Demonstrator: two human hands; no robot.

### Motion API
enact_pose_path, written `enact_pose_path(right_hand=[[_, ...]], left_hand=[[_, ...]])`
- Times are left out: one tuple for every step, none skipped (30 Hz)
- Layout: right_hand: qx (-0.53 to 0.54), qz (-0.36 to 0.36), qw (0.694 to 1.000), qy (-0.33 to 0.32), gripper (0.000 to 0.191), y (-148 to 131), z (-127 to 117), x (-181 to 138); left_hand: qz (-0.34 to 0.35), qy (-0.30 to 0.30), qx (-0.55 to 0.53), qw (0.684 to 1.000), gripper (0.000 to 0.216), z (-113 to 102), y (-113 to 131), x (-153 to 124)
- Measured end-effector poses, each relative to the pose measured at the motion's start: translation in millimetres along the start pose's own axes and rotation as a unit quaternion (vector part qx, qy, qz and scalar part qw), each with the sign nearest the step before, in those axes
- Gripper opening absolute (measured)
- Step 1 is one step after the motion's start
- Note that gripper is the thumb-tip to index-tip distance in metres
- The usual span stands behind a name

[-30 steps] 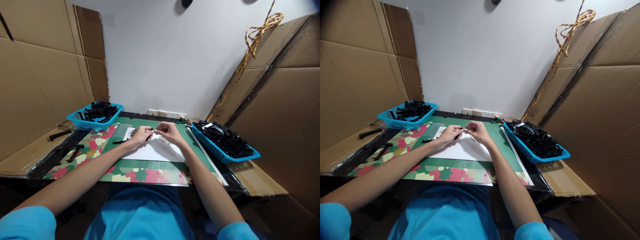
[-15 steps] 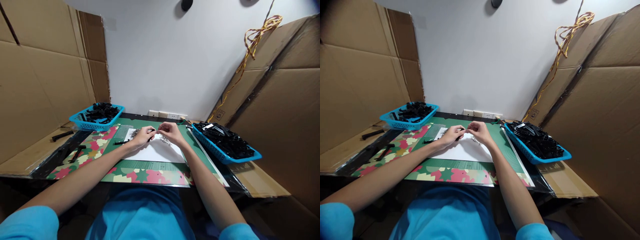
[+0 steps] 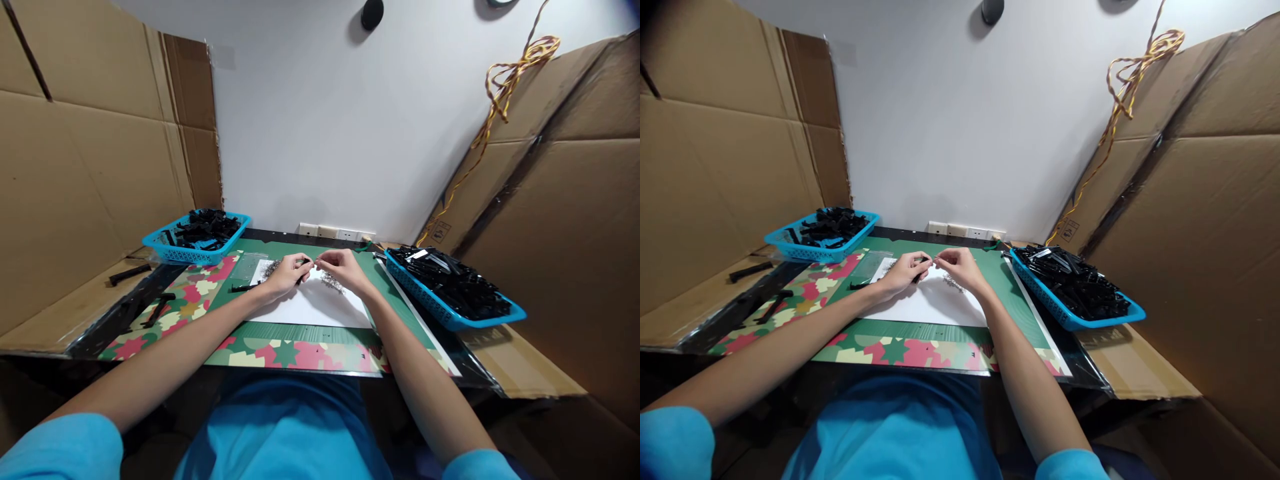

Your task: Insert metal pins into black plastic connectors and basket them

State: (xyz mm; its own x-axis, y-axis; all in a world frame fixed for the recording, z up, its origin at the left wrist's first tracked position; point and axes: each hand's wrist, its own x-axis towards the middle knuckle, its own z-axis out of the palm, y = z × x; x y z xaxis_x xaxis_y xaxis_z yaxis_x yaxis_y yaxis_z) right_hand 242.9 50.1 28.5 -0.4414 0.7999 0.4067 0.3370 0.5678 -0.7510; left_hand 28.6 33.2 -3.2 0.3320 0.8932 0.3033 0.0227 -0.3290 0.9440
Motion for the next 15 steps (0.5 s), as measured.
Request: enact_pose_path(right_hand=[[0.003, 0.003, 1.000, 0.000, 0.037, 0.1, 0.5, 0.0], [0.006, 0.005, 1.000, 0.002, 0.036, 0.2, 0.9, -0.1], [0.008, 0.005, 1.000, 0.008, 0.035, 0.2, 1.2, -0.1], [0.007, 0.003, 1.000, 0.017, 0.034, 0.3, 1.5, -0.1], [0.001, 0.000, 1.000, 0.028, 0.033, 0.3, 1.8, -0.1], [-0.009, -0.006, 0.999, 0.040, 0.032, 0.2, 2.2, -0.1], [-0.022, -0.013, 0.998, 0.054, 0.031, 0.2, 2.6, -0.2], [-0.037, -0.022, 0.997, 0.066, 0.030, 0.1, 3.2, -0.3], [-0.052, -0.032, 0.995, 0.077, 0.030, 0.2, 4.0, -0.4], [-0.066, -0.043, 0.993, 0.087, 0.029, 0.4, 4.9, -0.5], [-0.077, -0.055, 0.991, 0.096, 0.027, 0.8, 5.8, -0.6], [-0.085, -0.068, 0.988, 0.105, 0.025, 1.3, 6.8, -0.6], [-0.093, -0.080, 0.986, 0.114, 0.023, 2.1, 7.8, -0.5], [-0.101, -0.091, 0.983, 0.122, 0.020, 3.1, 8.6, -0.4], [-0.109, -0.099, 0.981, 0.128, 0.018, 4.3, 9.2, -0.2]], left_hand=[[-0.001, -0.002, -0.001, 1.000, 0.042, 0.0, 0.0, -0.2], [-0.004, -0.003, -0.007, 1.000, 0.042, -0.1, 0.0, 0.0], [-0.011, -0.002, -0.019, 1.000, 0.041, -0.2, -0.1, 0.3], [-0.023, 0.000, -0.038, 0.999, 0.041, -0.5, -0.1, 0.9], [-0.038, 0.002, -0.063, 0.997, 0.041, -0.9, -0.2, 1.6], [-0.054, 0.001, -0.091, 0.994, 0.041, -1.6, -0.2, 2.2], [-0.068, -0.002, -0.119, 0.991, 0.040, -2.3, -0.3, 2.8], [-0.077, -0.008, -0.141, 0.987, 0.038, -3.1, -0.5, 3.2], [-0.081, -0.014, -0.156, 0.984, 0.036, -3.8, -0.7, 3.4], [-0.084, -0.020, -0.165, 0.983, 0.033, -4.4, -0.9, 3.5], [-0.085, -0.023, -0.167, 0.982, 0.031, -4.8, -1.1, 3.5], [-0.087, -0.025, -0.166, 0.982, 0.030, -5.0, -1.3, 3.3], [-0.091, -0.027, -0.162, 0.982, 0.030, -4.9, -1.5, 3.0], [-0.095, -0.030, -0.158, 0.982, 0.031, -4.6, -1.7, 2.8], [-0.098, -0.034, -0.155, 0.983, 0.032, -4.1, -1.8, 2.5]])
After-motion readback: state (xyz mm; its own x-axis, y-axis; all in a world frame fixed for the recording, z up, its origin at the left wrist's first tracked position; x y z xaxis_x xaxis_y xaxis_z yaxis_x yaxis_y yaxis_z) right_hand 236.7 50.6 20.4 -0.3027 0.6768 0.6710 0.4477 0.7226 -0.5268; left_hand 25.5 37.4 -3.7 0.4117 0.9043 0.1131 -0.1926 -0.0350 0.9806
